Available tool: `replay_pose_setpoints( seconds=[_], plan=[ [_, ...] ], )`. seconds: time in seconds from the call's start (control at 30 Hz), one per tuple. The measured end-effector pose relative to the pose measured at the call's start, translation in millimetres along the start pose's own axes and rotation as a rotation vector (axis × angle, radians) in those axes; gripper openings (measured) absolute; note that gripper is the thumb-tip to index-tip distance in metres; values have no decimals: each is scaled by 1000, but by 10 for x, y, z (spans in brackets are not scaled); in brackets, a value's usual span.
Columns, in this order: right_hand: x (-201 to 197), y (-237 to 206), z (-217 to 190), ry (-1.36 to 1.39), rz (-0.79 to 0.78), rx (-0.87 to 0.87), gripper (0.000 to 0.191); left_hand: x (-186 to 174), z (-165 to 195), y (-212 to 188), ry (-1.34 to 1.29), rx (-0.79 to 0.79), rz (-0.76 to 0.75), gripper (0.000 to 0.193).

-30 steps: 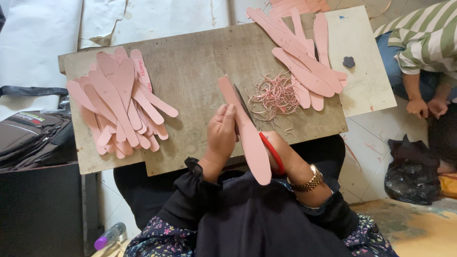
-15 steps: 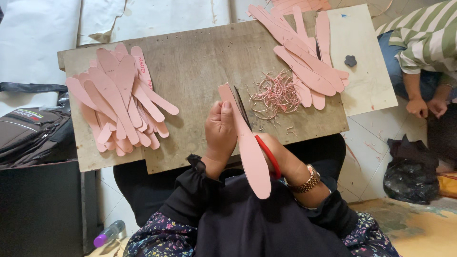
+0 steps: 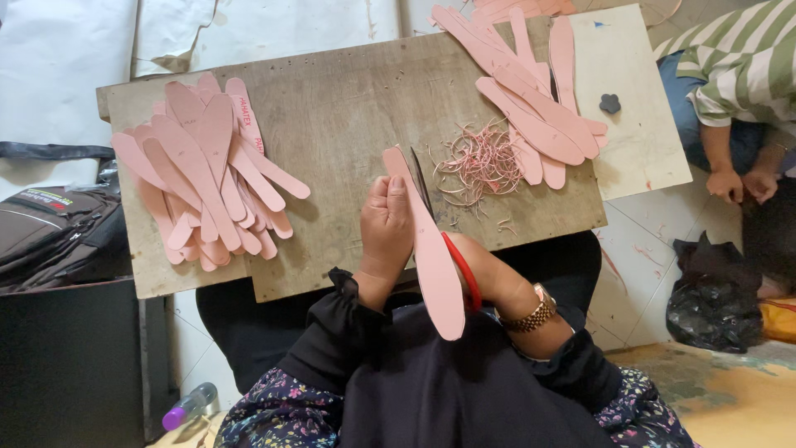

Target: The person sits at a work board and trims the edges of pink insole blanks with red-handled scissors, cutting small slivers off the curved outline of each blank. They place finished blanks on a pile, collect trimmed scraps into a heap, and pick up the next blank to continue trimming.

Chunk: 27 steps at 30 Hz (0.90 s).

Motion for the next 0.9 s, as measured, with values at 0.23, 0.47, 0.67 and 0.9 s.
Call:
replay_pose_setpoints(
  seconds=[0.23,0.47,0.67,0.9],
  plan=[
    [-2,-7,93,-67,51,-31,18,-28,-20,-17,37,16,51,28],
    [-2,29,5,-4,63,-31,15,-59,-28,4,41,32,58,29],
    [-2,81,-79,-133,103,-118,11,-77,-70,22,7,15,58,29],
    [4,102,-100,-238,112,-132,12,-85,-94,29,-12,-13,50,28]
  ],
)
Point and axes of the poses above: each hand's wrist, its own y-axis towards the middle knuckle, its own x-axis out of the palm, z = x × y, the point moved 9 cm from there along y, towards the middle knuckle, and after that the axes turned 14 degrees about -y, right-handed, at the moved point
